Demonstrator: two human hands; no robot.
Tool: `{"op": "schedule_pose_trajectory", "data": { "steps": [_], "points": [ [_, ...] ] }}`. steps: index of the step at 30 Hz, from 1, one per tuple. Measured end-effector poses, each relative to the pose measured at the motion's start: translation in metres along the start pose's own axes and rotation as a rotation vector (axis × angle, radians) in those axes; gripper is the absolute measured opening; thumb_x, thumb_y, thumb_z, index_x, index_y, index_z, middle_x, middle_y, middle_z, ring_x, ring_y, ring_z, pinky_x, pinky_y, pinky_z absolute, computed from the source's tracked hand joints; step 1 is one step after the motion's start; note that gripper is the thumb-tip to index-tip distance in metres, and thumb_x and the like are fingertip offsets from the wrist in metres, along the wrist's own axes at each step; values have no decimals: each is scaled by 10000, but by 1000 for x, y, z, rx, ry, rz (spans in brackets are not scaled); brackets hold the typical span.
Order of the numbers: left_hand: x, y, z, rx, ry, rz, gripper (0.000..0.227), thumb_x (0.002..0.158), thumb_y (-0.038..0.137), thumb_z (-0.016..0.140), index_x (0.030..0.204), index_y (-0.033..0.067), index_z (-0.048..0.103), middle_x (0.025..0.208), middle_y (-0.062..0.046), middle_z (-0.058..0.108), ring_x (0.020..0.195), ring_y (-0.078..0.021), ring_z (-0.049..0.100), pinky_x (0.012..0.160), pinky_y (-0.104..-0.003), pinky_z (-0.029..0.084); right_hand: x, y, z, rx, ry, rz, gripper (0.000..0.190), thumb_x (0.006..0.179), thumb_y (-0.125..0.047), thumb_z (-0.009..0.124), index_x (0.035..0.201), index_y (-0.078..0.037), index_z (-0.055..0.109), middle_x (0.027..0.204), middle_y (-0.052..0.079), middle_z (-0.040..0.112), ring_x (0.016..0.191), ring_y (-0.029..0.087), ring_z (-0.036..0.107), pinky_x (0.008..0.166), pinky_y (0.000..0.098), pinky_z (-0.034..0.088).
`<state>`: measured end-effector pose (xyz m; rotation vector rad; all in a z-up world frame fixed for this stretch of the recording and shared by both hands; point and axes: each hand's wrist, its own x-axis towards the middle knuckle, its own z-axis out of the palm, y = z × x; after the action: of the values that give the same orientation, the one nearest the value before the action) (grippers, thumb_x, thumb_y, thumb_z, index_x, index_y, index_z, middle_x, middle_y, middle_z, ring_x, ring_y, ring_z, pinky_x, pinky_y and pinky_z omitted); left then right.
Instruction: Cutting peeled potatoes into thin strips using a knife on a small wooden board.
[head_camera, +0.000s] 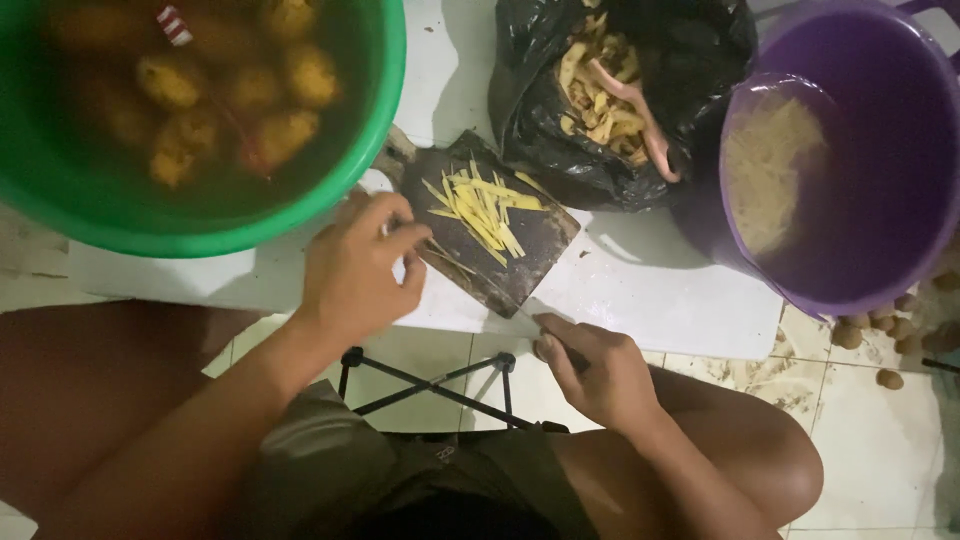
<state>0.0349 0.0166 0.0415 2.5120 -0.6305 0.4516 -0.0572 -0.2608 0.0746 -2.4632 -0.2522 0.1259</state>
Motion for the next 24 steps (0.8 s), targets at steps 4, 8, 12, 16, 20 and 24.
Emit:
{"op": "schedule_pose_trajectory", "data": {
  "steps": [4,8,12,16,20,24],
  "points": [
    [1,-14,7,-8,25,-25,223,732,133,728,933,192,807,1008,24,641,754,-198,660,634,-310,574,-2,3,2,110,-34,50,257,918,-201,638,1101,-146,810,587,123,734,396,223,652,379,328,518],
    [10,-8,12,-179,-123,103,354,682,85,715,1009,168,822,1136,-80,641,918,-363,668,728,-448,581,2,7,0,-80,-7,3,247,919,-270,671,1079,-142,811,643,130,741,440,269,676,395,350,515],
    [15,-4,14,-86,-227,253,368,684,78,688,1011,164,833,1260,-116,607,1043,-359,604,783,-422,555,2,14,-8,-352,83,-52,252,863,-325,739,1091,-249,815,696,66,730,493,258,684,441,348,548],
    [20,-9,12,37,-263,257,419,698,118,714,1098,193,812,1286,-107,579,1052,-345,580,783,-425,550,8,3,-26,-362,78,-62,196,899,-312,731,1049,-229,827,670,58,729,455,200,663,418,274,527],
    [20,-15,19,21,-280,199,448,727,116,708,1163,176,791,1316,-119,544,1076,-343,552,758,-413,550,7,3,-36,-316,72,-19,236,912,-312,695,1100,-236,816,682,57,727,461,218,669,423,301,531],
    [32,-11,17,78,-219,237,264,853,109,690,1063,206,819,1289,-97,563,1051,-307,555,706,-373,532,11,-5,-50,-177,26,37,275,909,-323,655,1086,-191,820,648,86,740,434,240,669,395,322,518]
  ]
}}
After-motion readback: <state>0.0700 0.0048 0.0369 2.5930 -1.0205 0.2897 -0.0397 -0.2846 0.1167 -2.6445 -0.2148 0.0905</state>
